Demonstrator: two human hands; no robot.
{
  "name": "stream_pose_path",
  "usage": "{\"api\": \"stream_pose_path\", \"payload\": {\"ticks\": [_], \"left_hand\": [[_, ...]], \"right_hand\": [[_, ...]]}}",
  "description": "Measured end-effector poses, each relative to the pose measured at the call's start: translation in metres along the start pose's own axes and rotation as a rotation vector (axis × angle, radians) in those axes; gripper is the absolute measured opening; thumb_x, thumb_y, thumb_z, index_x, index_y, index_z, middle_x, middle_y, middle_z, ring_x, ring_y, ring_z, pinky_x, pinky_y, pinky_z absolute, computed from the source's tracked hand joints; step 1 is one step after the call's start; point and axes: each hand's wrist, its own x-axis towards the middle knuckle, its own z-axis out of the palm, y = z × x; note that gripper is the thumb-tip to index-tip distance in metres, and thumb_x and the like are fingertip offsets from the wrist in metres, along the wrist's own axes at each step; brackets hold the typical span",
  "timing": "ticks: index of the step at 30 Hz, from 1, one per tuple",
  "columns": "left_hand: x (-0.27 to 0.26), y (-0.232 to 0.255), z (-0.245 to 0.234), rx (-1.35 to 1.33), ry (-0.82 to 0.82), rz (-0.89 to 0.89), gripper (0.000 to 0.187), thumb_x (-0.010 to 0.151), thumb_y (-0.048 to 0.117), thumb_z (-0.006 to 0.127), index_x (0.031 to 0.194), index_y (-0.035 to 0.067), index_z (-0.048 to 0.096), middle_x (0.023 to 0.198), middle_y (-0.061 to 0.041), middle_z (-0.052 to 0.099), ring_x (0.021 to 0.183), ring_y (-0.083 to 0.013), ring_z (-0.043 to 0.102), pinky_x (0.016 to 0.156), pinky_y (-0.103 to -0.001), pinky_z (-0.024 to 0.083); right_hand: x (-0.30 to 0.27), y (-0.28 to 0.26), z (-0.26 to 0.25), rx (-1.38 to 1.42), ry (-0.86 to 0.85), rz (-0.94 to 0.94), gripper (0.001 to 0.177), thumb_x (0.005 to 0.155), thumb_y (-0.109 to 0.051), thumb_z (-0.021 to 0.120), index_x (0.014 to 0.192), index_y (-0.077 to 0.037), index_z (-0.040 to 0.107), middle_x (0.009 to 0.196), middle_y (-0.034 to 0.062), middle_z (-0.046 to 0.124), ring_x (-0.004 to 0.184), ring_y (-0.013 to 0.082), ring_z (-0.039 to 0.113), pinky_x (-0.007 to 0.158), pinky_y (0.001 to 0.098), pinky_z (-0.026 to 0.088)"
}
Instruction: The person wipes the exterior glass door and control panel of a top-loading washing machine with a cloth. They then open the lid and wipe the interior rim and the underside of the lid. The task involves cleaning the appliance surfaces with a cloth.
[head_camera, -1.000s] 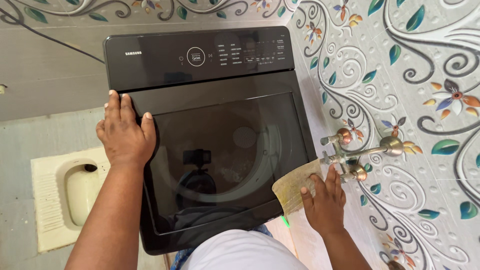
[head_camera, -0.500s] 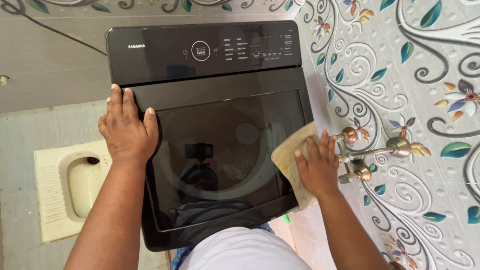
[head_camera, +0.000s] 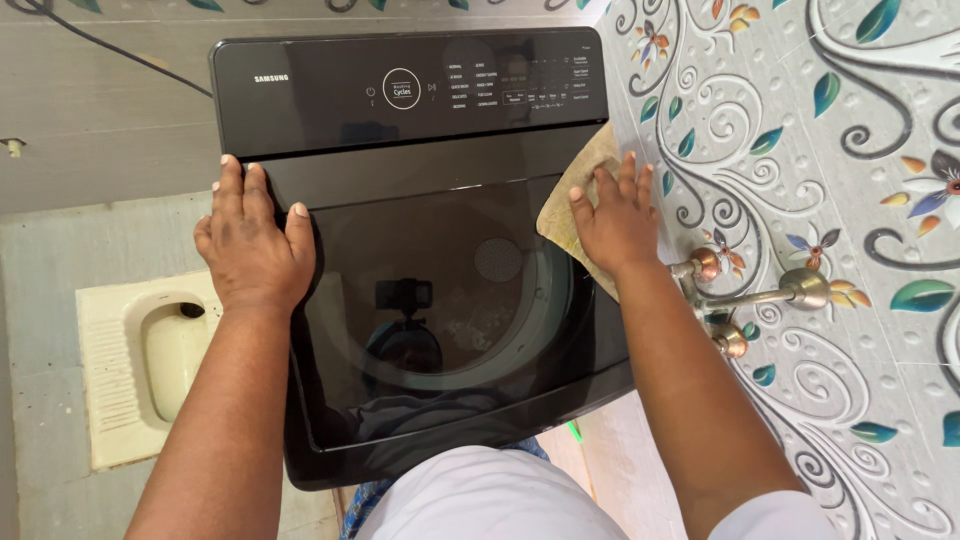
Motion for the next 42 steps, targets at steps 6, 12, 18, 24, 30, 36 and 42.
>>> {"api": "stream_pose_path", "payload": {"ticks": [6,12,18,24,30,36,42], "left_hand": [[0.001,-0.001,0.0,-0.023,0.002,0.004,0.065,0.103,0.036,0.053,0.157,0.0,0.043,0.168,-0.021,0.029,0.153,-0.0358,0.03,0.118,-0.056,0.021],[-0.001,-0.003,0.001,-0.025,-0.002,0.01,0.065,0.104,0.036,0.052,0.157,0.0,0.042,0.168,-0.021,0.029,0.153,-0.0353,0.03,0.118,-0.056,0.021],[0.0,-0.005,0.002,-0.027,-0.019,0.007,0.065,0.103,0.037,0.051,0.157,0.001,0.041,0.169,-0.02,0.027,0.153,-0.034,0.029,0.119,-0.055,0.02],[0.0,-0.007,0.004,-0.025,-0.015,0.016,0.066,0.103,0.037,0.051,0.158,0.001,0.041,0.169,-0.02,0.028,0.154,-0.0338,0.028,0.119,-0.054,0.02],[0.001,-0.009,0.006,-0.031,-0.002,0.038,0.066,0.104,0.037,0.051,0.158,0.0,0.041,0.169,-0.022,0.029,0.153,-0.0345,0.029,0.118,-0.054,0.021],[0.001,-0.006,0.004,-0.042,0.011,0.034,0.065,0.103,0.037,0.052,0.156,0.0,0.043,0.168,-0.022,0.03,0.153,-0.0351,0.03,0.118,-0.054,0.022],[-0.001,-0.005,0.001,-0.05,0.017,0.026,0.065,0.103,0.036,0.053,0.156,-0.001,0.044,0.168,-0.022,0.031,0.153,-0.0355,0.031,0.118,-0.055,0.022]], "right_hand": [[-0.015,0.031,-0.015,-0.018,0.002,-0.061,0.053,0.103,-0.058,0.033,0.142,-0.035,0.06,0.168,0.0144,0.024,0.156,0.04,0.014,0.119,0.059,0.024],[-0.075,0.068,-0.007,-0.023,0.027,-0.139,0.048,0.103,-0.053,0.037,0.134,-0.035,0.069,0.163,0.0201,0.035,0.15,0.0447,0.026,0.117,0.0512,0.03],[-0.152,0.093,0.005,-0.053,0.03,-0.062,0.041,0.102,-0.048,0.044,0.131,-0.036,0.071,0.159,0.0194,0.04,0.149,0.0419,0.032,0.118,0.0479,0.032],[-0.208,0.096,0.009,-0.122,0.016,0.041,0.035,0.097,-0.043,0.055,0.125,-0.034,0.074,0.156,0.0147,0.044,0.148,0.039,0.034,0.113,0.0483,0.037],[-0.215,0.087,0.021,-0.18,0.229,-0.006,0.023,0.089,-0.033,0.067,0.109,-0.026,0.077,0.132,0.0049,0.068,0.125,0.0296,0.06,0.103,0.0456,0.047],[-0.183,0.083,0.002,-0.196,0.093,0.069,0.022,0.087,-0.035,0.07,0.103,-0.02,0.072,0.098,0.0049,0.077,0.087,0.0288,0.073,0.082,0.0427,0.057],[-0.164,0.076,-0.011,-0.158,-0.036,0.148,0.037,0.082,-0.034,0.073,0.112,-0.015,0.065,0.093,0.0101,0.075,0.087,0.0326,0.073,0.076,0.0457,0.057]]}}
